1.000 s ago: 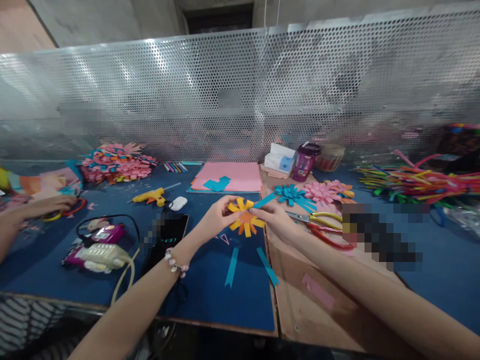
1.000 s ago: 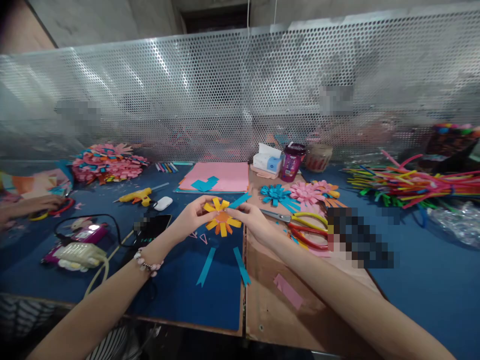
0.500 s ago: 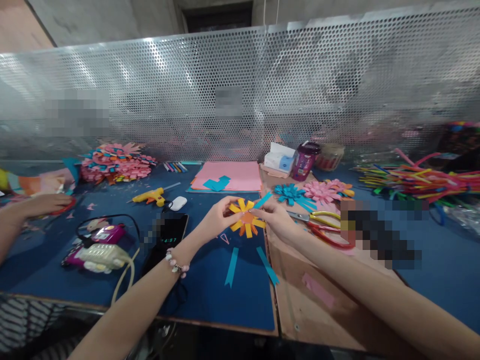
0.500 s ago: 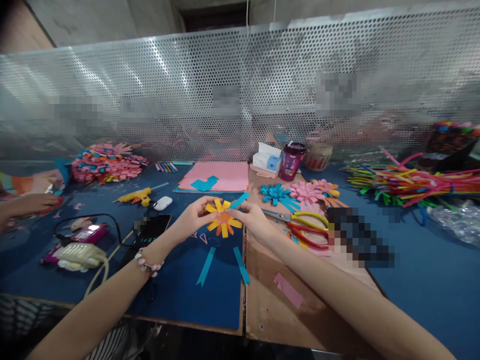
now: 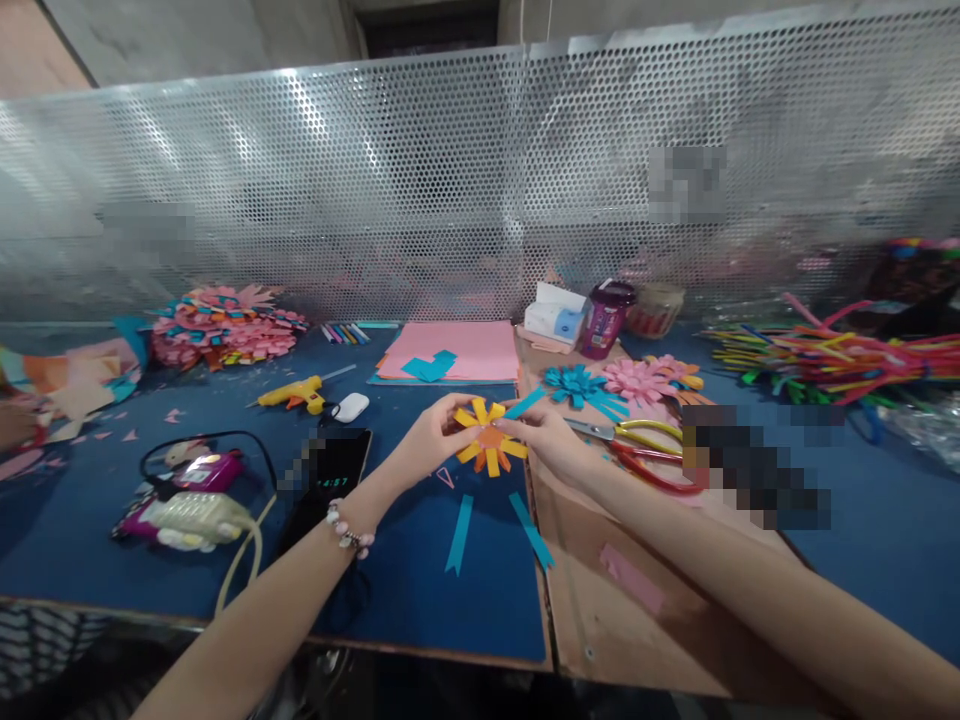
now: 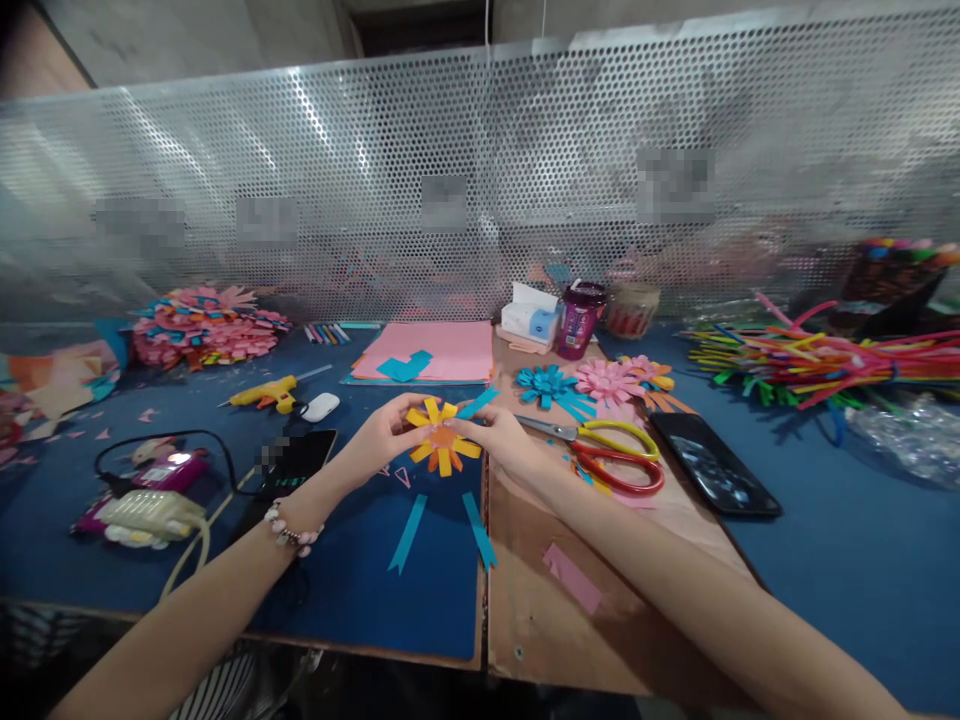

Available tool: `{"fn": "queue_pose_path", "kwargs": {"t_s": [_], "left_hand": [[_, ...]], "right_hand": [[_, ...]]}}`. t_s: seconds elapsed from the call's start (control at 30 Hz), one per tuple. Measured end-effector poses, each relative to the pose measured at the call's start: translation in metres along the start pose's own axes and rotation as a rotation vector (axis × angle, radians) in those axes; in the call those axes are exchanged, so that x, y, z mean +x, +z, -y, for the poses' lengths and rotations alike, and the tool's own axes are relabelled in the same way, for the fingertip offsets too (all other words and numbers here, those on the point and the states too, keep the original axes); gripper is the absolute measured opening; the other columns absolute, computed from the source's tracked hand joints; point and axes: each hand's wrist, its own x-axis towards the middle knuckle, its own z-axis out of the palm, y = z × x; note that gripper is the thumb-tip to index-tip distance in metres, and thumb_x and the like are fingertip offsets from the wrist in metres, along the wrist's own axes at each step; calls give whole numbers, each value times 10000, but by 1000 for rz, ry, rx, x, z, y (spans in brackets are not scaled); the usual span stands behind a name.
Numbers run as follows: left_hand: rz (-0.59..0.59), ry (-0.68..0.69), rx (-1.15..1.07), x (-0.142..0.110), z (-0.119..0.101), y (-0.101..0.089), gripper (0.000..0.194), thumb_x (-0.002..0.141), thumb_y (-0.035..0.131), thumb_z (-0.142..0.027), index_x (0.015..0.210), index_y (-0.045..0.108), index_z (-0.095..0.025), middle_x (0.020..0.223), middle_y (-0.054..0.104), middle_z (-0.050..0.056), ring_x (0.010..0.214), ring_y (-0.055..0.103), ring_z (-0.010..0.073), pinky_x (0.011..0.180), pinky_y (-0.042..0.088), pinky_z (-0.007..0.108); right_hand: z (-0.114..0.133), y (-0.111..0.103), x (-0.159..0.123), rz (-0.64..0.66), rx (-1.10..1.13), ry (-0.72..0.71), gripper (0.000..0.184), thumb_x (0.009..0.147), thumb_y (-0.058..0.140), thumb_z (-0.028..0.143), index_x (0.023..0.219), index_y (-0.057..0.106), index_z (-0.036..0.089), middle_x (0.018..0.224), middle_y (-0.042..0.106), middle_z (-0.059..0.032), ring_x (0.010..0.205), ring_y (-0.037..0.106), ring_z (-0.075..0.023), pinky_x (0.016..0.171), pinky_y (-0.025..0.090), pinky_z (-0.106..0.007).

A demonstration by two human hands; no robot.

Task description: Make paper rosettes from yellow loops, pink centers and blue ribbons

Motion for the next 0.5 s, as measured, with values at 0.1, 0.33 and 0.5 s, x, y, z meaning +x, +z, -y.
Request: {"fn": "queue_pose_path", "kwargs": {"t_s": [0.1,0.33,0.5], "left_hand": [[3,-9,13,0,0,0,435,786,646,-265,1182,511,-144,1153,608,111,955,625,199,841,508,337],[11,10,-71,1,0,0,454,809,617,-284,1225,493,-149,1121,621,108,985,615,206,852,500,339],[-110,13,-54,5,2,-1,400,858,540,-313,1223,508,-152,1164,610,112,1097,568,211,909,470,347]], "right_hand": [[2,1,0,-5,-30,-67,266,700,725,433,745,687,173,887,667,-38,824,608,-183,769,461,-319],[15,0,-2,-32,-187,-155,276,721,709,439,835,634,200,957,587,-29,802,572,-172,722,470,-322],[29,-3,-7,-95,-580,-499,166,835,613,367,832,584,203,966,567,-54,920,534,-206,813,440,-376]]}}
